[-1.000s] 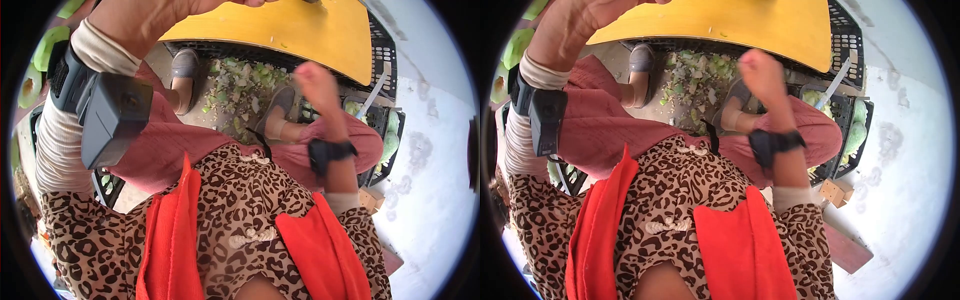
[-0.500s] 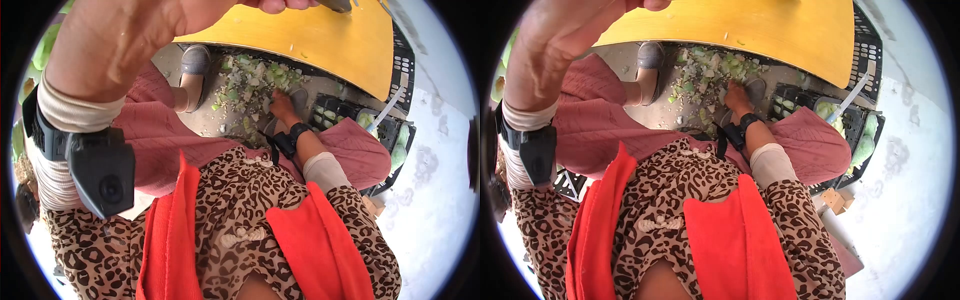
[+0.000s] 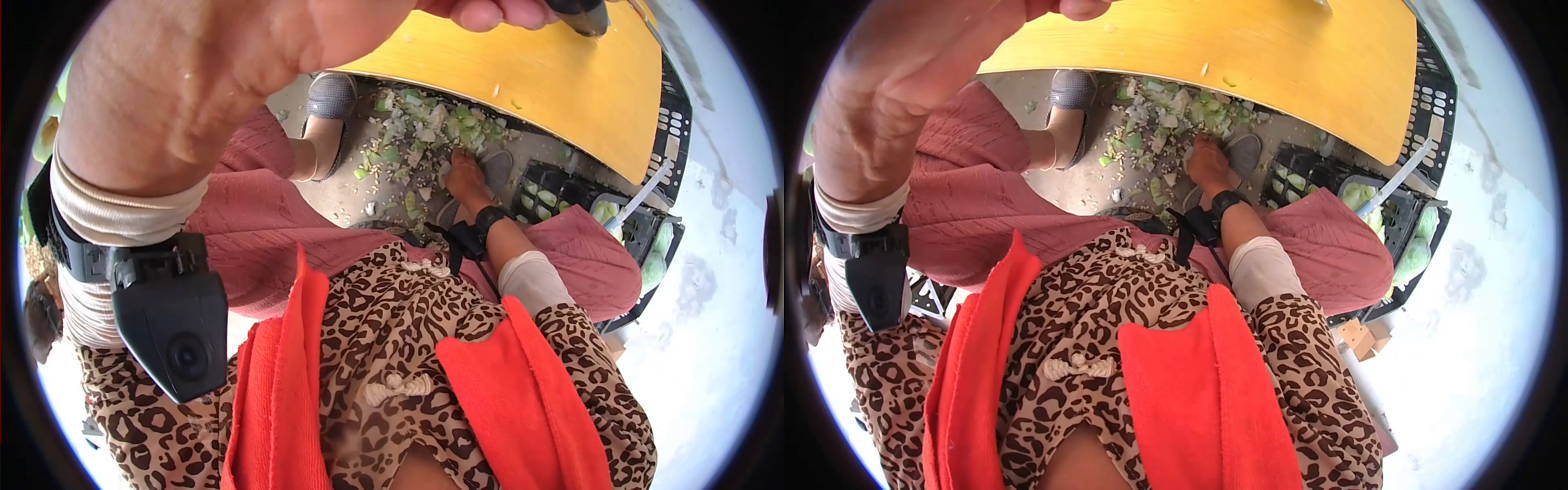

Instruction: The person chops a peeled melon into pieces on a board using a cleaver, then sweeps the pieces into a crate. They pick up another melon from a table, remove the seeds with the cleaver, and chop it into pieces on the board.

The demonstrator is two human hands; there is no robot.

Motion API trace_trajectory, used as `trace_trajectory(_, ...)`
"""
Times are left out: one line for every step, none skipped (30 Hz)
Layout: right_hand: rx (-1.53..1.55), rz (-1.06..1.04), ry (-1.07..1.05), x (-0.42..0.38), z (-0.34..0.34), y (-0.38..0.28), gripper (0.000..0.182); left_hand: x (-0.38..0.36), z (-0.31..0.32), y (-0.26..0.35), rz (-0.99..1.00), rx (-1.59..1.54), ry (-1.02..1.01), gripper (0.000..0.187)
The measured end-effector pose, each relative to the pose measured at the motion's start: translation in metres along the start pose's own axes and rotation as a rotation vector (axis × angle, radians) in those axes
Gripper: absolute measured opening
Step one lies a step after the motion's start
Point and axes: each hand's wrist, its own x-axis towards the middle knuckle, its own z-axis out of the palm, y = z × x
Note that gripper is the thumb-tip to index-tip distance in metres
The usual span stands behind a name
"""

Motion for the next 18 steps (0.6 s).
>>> trace_trajectory(0.002,0.020,-0.002,0.000,0.001,0.000,0.068,-0.001,0.000,0.000,0.004,0.000,0.002,0.022)
trace_trajectory(-0.011,0.013,-0.007,0.001,0.002,-0.001,0.069,-0.002,0.001,0.000,0.006,0.001,0.003,0.022)
trace_trajectory(-0.023,0.008,-0.011,0.002,0.006,-0.001,0.069,-0.003,0.001,0.000,0.009,0.004,0.005,0.022)
trace_trajectory(-0.035,0.003,-0.014,0.003,0.008,0.001,0.070,-0.005,0.002,0.000,0.012,0.006,0.003,0.022)
trace_trajectory(-0.042,-0.007,-0.014,0.003,0.010,0.002,0.075,-0.007,0.003,0.001,0.015,0.008,0.003,0.022)
trace_trajectory(-0.025,-0.025,0.023,0.003,0.014,0.005,0.071,-0.007,0.002,0.000,0.015,0.009,0.003,0.022)
trace_trajectory(-0.009,-0.042,0.061,0.003,0.019,0.008,0.067,-0.007,0.002,0.000,0.017,0.008,0.000,0.022)
trace_trajectory(0.007,-0.058,0.101,0.004,0.023,0.010,0.064,-0.007,0.002,0.000,0.018,0.007,-0.001,0.022)
trace_trajectory(0.016,-0.060,0.068,0.005,0.023,0.012,0.057,-0.006,0.001,0.000,0.019,0.009,-0.001,0.022)
trace_trajectory(0.025,-0.061,0.036,0.008,0.023,0.014,0.051,-0.006,0.000,0.000,0.022,0.009,-0.004,0.022)
trace_trajectory(0.034,-0.063,0.004,0.010,0.022,0.015,0.045,-0.007,0.001,0.000,0.026,0.008,-0.005,0.022)
trace_trajectory(0.065,-0.115,-0.003,0.014,0.024,0.020,0.039,-0.007,0.000,-0.001,0.027,0.010,-0.004,0.022)
trace_trajectory(0.094,-0.167,-0.009,0.016,0.027,0.024,0.033,-0.007,0.000,-0.002,0.031,0.010,-0.001,0.022)
trace_trajectory(0.121,-0.219,-0.013,0.018,0.030,0.029,0.028,-0.007,-0.001,-0.003,0.038,0.013,-0.003,0.022)
trace_trajectory(0.166,-0.215,-0.026,0.015,0.022,0.025,0.027,-0.007,-0.001,-0.004,0.045,0.011,-0.002,0.022)
trace_trajectory(0.210,-0.210,-0.039,0.012,0.013,0.021,0.025,-0.007,-0.002,-0.006,0.049,0.012,0.001,0.023)
trace_trajectory(0.252,-0.205,-0.051,0.006,-0.001,0.013,0.024,-0.009,0.000,-0.008,0.053,0.003,0.003,0.023)
trace_trajectory(0.422,-0.092,-0.141,-0.001,-0.017,0.002,0.023,-0.011,0.001,-0.011,0.056,-0.002,0.007,0.023)
